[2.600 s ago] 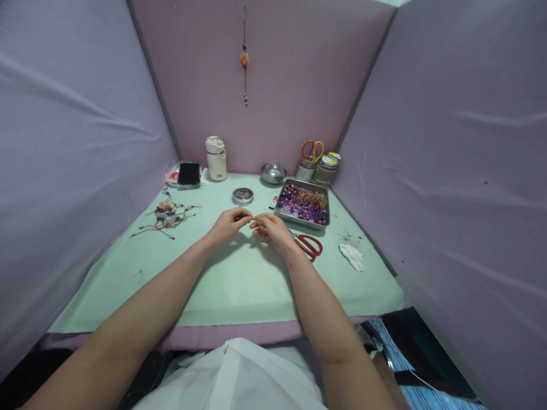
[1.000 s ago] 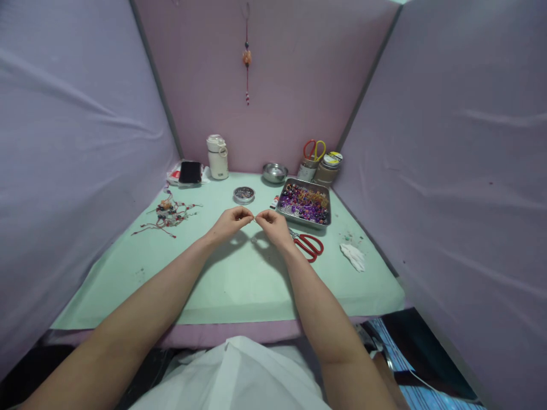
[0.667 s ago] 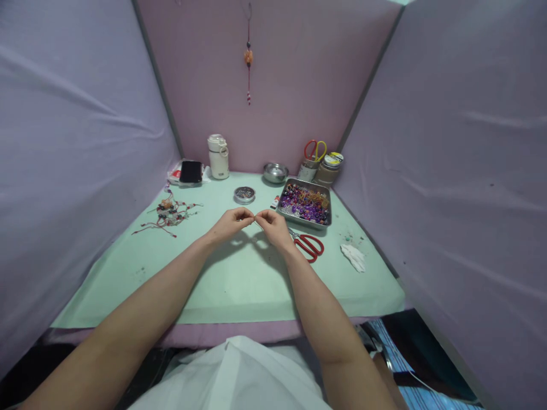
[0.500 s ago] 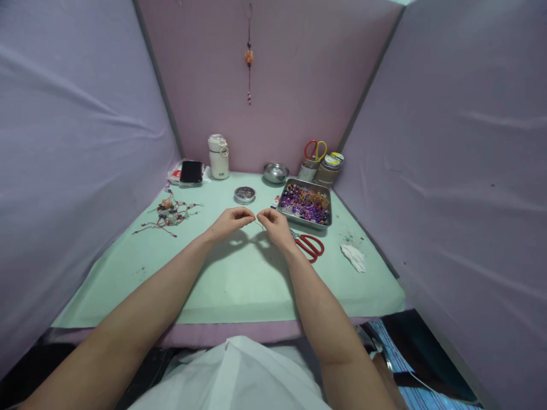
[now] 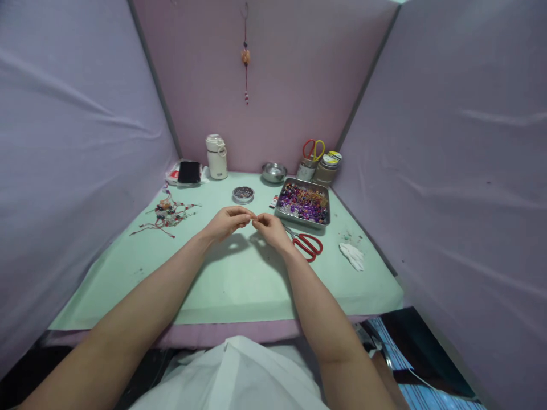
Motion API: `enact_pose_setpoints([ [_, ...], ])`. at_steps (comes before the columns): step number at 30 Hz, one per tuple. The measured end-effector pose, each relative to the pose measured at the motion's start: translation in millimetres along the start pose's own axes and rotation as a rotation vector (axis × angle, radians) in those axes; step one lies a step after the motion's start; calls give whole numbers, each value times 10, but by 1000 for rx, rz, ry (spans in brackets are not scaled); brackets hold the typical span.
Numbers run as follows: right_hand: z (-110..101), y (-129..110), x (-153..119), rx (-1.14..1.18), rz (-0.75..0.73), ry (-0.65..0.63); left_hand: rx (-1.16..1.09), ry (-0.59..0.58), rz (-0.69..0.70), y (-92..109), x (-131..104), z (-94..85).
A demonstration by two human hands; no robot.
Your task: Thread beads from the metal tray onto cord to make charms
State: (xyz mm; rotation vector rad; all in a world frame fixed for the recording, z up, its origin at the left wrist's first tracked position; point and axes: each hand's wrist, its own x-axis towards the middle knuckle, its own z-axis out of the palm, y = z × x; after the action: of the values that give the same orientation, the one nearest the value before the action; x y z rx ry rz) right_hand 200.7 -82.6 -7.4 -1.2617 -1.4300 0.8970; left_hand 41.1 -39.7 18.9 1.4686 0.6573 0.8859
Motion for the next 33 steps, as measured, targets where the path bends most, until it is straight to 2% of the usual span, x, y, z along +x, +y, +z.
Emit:
enact_pose_setpoints([
  [4, -16, -15, -6, -258, -217, 257, 209, 168, 98, -62, 24, 16],
  [6, -13, -67, -31, -375, -329, 335, 341, 227, 161, -101, 33, 27],
  [9, 10, -127, -75, -517, -403, 334, 499, 242, 221, -140, 33, 45],
  [14, 36, -103, -90, -621, -408, 323, 620, 224, 276, -154, 13, 68],
  [18, 32, -77, -74, -614, -414, 304, 576, 212, 257, -159, 7, 81],
  [24, 40, -117, -80, -547, -375, 289, 449, 234, 155, -115, -1, 109],
  [29, 42, -114, -57, -337, -303, 271, 164, 276, 37, -80, 15, 106],
  [33, 54, -71, -32, -213, -209, 196, -6, 299, -70, -115, 54, 74],
])
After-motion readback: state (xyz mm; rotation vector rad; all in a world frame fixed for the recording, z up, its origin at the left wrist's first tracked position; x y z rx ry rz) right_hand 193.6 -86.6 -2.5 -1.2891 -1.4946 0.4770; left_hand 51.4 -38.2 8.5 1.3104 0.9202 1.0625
